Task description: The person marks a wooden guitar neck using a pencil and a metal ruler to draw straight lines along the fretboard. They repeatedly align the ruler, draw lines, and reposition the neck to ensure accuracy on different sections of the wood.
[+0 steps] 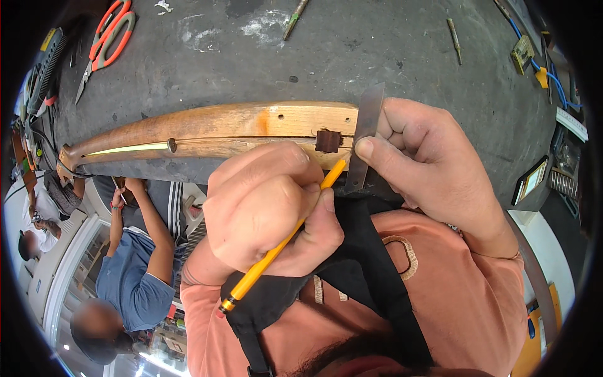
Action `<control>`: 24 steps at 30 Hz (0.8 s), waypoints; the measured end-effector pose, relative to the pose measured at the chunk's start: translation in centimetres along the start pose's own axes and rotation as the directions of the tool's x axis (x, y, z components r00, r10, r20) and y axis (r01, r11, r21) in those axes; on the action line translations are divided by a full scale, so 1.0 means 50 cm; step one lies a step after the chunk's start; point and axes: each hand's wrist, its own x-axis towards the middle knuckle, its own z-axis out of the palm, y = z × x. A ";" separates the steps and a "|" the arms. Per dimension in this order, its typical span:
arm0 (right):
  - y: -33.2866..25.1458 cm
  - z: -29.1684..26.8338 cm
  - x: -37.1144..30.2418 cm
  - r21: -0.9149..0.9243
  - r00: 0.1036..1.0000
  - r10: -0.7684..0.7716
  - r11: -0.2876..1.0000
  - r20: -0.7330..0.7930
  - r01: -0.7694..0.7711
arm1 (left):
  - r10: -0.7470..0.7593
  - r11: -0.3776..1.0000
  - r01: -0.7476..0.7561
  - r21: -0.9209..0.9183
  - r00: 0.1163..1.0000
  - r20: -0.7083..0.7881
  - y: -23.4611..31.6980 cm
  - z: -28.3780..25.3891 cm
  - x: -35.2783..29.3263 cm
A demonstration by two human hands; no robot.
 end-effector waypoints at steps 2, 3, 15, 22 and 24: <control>-0.001 0.000 -0.002 0.000 1.000 0.007 1.000 0.008 -0.007 | -0.008 1.000 0.009 0.030 1.000 -0.014 0.004 0.005 0.002; -0.004 -0.003 -0.002 -0.010 1.000 0.012 1.000 0.014 -0.012 | -0.006 0.999 0.008 0.047 0.999 -0.034 0.004 0.010 0.002; 0.003 -0.004 0.002 -0.057 1.000 0.017 0.998 0.006 -0.017 | -0.025 1.000 0.025 0.002 0.999 0.023 0.004 -0.002 0.000; -0.001 -0.003 -0.001 -0.046 1.000 0.022 0.999 0.001 -0.022 | -0.014 0.999 0.013 0.032 1.000 0.024 0.004 -0.001 0.005; 0.005 -0.003 0.001 -0.035 1.000 0.006 0.999 0.000 -0.006 | -0.031 0.998 0.030 0.060 0.999 0.008 0.008 0.002 0.006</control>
